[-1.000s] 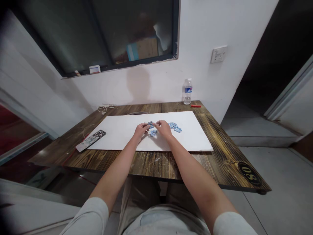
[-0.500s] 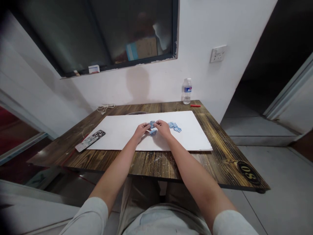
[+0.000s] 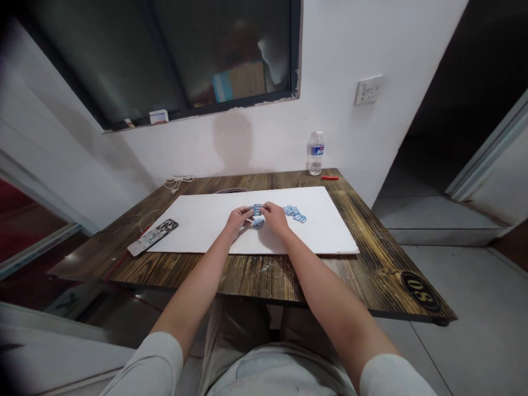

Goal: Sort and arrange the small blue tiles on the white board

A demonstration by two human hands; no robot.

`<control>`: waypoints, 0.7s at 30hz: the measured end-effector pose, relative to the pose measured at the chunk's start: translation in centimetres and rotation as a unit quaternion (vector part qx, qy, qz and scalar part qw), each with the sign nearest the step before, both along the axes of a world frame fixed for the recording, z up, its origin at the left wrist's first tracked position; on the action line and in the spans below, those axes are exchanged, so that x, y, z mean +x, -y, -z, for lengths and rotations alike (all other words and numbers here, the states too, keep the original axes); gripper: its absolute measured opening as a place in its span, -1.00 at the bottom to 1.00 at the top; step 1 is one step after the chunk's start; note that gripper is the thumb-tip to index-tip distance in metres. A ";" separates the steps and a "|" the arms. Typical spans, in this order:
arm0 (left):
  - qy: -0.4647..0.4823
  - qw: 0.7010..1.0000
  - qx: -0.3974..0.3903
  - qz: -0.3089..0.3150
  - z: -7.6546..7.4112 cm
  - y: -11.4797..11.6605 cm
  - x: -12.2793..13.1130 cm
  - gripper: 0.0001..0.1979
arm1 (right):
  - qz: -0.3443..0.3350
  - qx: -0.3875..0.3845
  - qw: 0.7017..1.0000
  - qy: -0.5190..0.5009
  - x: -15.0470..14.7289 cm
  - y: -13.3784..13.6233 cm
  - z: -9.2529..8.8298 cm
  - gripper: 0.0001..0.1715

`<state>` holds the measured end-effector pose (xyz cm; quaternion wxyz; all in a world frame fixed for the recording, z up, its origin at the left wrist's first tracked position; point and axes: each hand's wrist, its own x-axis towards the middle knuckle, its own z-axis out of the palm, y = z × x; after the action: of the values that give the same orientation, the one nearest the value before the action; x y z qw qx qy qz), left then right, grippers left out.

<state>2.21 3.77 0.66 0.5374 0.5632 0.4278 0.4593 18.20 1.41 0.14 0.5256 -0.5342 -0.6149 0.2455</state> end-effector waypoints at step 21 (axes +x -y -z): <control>-0.051 0.983 0.032 -0.175 0.9 -1.1 -0.5 -0.83 | 0.076 -0.106 0.940 0.314 0.0 1.1 -0.3 -0.58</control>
<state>1.68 4.91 -0.22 0.4074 0.5195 0.5318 0.5304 18.16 0.27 0.41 0.2631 -0.6817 -0.6769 0.0886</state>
